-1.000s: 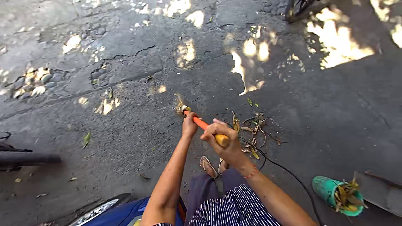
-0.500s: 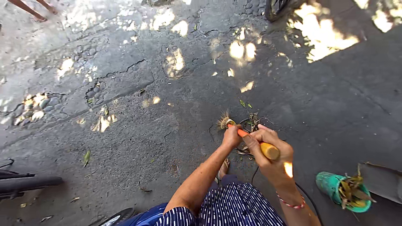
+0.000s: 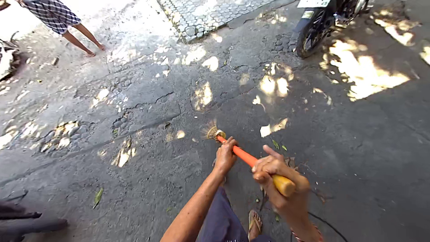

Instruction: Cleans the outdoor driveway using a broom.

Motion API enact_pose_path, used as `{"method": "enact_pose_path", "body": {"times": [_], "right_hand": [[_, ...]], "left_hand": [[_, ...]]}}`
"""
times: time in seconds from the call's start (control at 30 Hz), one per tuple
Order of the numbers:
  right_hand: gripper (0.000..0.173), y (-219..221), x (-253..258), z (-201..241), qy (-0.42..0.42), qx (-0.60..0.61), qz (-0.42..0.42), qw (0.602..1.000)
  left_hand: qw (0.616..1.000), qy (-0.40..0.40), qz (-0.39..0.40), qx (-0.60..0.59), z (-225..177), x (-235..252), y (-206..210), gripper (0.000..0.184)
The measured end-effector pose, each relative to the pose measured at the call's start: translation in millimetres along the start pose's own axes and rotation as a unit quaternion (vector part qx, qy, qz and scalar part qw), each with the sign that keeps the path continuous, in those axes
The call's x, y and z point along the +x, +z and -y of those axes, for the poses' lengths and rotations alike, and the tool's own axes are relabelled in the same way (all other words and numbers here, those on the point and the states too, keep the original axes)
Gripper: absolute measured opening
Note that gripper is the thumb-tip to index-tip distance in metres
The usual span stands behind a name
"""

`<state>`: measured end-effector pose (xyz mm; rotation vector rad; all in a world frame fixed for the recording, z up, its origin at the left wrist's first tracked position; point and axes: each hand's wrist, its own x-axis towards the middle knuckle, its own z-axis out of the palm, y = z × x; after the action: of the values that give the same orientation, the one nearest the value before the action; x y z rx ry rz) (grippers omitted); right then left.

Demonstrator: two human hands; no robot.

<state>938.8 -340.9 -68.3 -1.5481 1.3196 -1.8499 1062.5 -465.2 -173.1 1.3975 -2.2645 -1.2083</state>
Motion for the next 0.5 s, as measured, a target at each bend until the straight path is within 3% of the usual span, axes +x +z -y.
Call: {"method": "enact_pose_path", "body": {"times": [0.2, 0.27, 0.33, 0.43, 0.5], "right_hand": [[0.015, 128.7, 73.3, -155.3, 0.107, 0.060, 0.029, 0.992], [0.018, 155.1, 93.6, -184.2, 0.143, 0.032, 0.053, 0.988], [0.020, 164.6, 126.6, -183.8, 0.159, -0.038, 0.041, 0.986], [0.025, 156.7, 184.9, -145.5, 0.172, -0.127, 0.012, 0.977], [0.029, 153.5, 218.4, -122.4, 0.156, -0.169, -0.016, 0.973]], "left_hand": [[0.993, -0.101, 0.010, 0.063, 141.0, 153.4, -86.0, 0.022], [0.991, -0.122, 0.028, 0.050, 165.8, 185.8, -99.6, 0.028], [0.989, -0.126, 0.060, 0.050, 156.0, 206.5, -110.4, 0.033], [0.989, -0.104, 0.103, 0.006, 97.7, 213.6, -126.9, 0.032], [0.994, -0.017, 0.094, -0.051, 71.7, 212.5, -128.5, 0.026]]}}
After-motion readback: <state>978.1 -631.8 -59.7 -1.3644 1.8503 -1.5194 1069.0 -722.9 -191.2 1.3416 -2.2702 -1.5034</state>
